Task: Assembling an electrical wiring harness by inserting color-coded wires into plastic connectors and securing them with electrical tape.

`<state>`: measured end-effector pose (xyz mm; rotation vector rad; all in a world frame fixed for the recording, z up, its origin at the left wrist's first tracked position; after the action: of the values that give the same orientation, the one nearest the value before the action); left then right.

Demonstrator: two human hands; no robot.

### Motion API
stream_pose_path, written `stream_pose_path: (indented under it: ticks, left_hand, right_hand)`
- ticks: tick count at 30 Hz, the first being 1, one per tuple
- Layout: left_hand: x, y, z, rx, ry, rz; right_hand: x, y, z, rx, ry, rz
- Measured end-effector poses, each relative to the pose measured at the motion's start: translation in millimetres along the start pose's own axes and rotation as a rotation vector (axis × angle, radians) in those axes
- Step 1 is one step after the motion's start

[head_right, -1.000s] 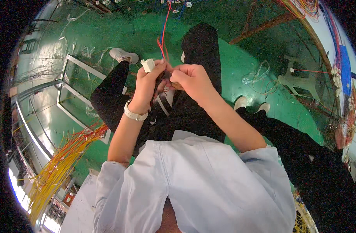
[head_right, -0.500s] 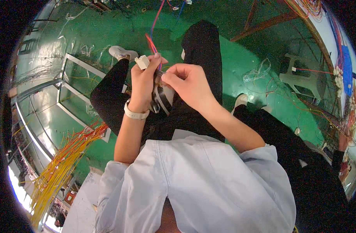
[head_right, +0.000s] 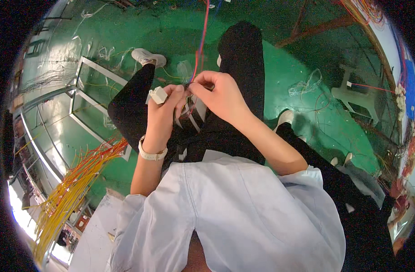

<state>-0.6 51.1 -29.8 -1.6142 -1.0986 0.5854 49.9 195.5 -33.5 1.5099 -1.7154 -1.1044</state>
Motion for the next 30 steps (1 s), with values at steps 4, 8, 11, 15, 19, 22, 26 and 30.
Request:
stream_pose_path:
  ticks: [4, 8, 11, 15, 19, 22, 26, 30]
  left_hand:
    - [-3, -7, -6, 0.045, -0.087, -0.1]
    - [-1, -16, -10, 0.047, -0.077, -0.201]
    - [12, -28, -18, -0.048, 0.106, -0.168]
    - [13, -29, -21, 0.019, 0.047, -0.114]
    - [6, -28, -22, 0.071, 0.042, -0.094]
    - [4, -30, -23, 0.173, 0.043, 0.133]
    - [-10, -37, -23, -0.081, 0.037, -0.025]
    - [-7, -42, -21, -0.432, 0.331, -0.482]
  right_hand:
    - [14, -6, 6, 0.121, 0.146, 0.287]
    - [22, -3, 11, -0.052, 0.041, 0.22]
    - [17, 3, 10, -0.022, 0.132, 0.42]
    - [5, 27, 0, 0.073, 0.243, 0.462]
    - [-3, 24, -9, 0.134, 0.468, 0.718]
    - [1, 22, -13, 0.19, 0.527, 0.582]
    - [-1, 28, -16, 0.145, 0.481, 0.424]
    - [4, 50, -28, -0.098, 0.266, 0.063]
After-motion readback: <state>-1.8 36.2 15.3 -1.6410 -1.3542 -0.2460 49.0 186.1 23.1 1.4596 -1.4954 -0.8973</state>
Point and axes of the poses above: each hand's wrist, its own z-axis towards the middle knuckle, its own x-axis out of the palm, y = z × x, the point moved 4 cm from there along z, towards the middle knuckle, and after that the axes turned 11 degrees about x, right-handed, at the moved point
